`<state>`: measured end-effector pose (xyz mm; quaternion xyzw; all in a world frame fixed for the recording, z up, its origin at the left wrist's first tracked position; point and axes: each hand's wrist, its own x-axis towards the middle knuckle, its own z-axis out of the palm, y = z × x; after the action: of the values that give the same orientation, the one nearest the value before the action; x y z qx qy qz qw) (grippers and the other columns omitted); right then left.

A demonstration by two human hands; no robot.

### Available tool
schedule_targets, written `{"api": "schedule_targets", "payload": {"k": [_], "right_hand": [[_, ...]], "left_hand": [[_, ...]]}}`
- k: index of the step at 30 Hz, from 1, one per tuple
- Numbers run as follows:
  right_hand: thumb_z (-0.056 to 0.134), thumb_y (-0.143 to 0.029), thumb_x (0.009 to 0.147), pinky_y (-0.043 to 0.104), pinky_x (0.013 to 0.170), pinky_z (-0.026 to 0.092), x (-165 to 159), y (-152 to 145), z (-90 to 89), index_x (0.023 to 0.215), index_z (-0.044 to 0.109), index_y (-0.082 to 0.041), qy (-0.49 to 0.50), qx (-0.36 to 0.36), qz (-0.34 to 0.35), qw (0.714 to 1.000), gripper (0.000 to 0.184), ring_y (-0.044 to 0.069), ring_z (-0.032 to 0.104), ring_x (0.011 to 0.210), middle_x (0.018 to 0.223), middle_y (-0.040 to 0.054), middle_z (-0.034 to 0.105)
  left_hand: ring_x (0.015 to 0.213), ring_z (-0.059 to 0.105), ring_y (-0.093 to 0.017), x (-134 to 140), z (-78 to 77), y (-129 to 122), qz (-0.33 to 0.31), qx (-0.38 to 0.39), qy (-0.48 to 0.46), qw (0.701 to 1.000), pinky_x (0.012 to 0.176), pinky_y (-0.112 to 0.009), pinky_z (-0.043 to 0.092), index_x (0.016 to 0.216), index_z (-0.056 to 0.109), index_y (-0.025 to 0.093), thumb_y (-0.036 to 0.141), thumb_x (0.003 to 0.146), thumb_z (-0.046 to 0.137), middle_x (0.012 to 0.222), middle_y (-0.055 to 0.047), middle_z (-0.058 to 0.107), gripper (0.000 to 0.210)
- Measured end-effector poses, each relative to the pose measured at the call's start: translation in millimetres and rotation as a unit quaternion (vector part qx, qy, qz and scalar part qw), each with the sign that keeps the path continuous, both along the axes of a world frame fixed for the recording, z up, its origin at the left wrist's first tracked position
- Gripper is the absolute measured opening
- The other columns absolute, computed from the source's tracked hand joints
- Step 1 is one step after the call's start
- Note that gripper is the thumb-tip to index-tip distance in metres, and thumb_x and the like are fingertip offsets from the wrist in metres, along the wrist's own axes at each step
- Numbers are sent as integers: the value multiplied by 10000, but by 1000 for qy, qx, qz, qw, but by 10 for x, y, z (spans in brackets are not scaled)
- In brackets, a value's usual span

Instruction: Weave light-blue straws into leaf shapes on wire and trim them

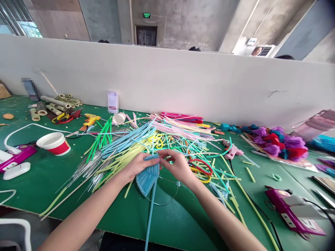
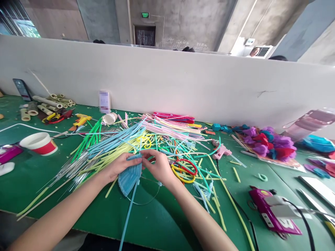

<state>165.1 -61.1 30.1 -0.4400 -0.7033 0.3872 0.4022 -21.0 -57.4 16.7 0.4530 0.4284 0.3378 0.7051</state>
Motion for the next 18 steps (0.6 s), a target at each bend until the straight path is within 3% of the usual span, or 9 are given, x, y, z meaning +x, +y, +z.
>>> {"api": "schedule_targets", "payload": {"k": [12,18], "right_hand": [[648,-277,832,298,737,525,-2,-38,-38,972,707,-217,35,4,5,999,163,176,678,846,899,23,728],[573,-227,874,313,749,530,18,-112,18,994,706,-233,-13,67,27,997,179,179,683,814,874,24,722]], "left_hand": [[647,718,-212,0,-8,-4,0,-47,-22,999,635,-315,580,898,744,129,418,645,866,755,-88,767,403],[639,716,-214,2,-15,-11,-5,-50,-25,998,624,-322,581,872,747,133,414,654,861,759,-83,765,374]]}}
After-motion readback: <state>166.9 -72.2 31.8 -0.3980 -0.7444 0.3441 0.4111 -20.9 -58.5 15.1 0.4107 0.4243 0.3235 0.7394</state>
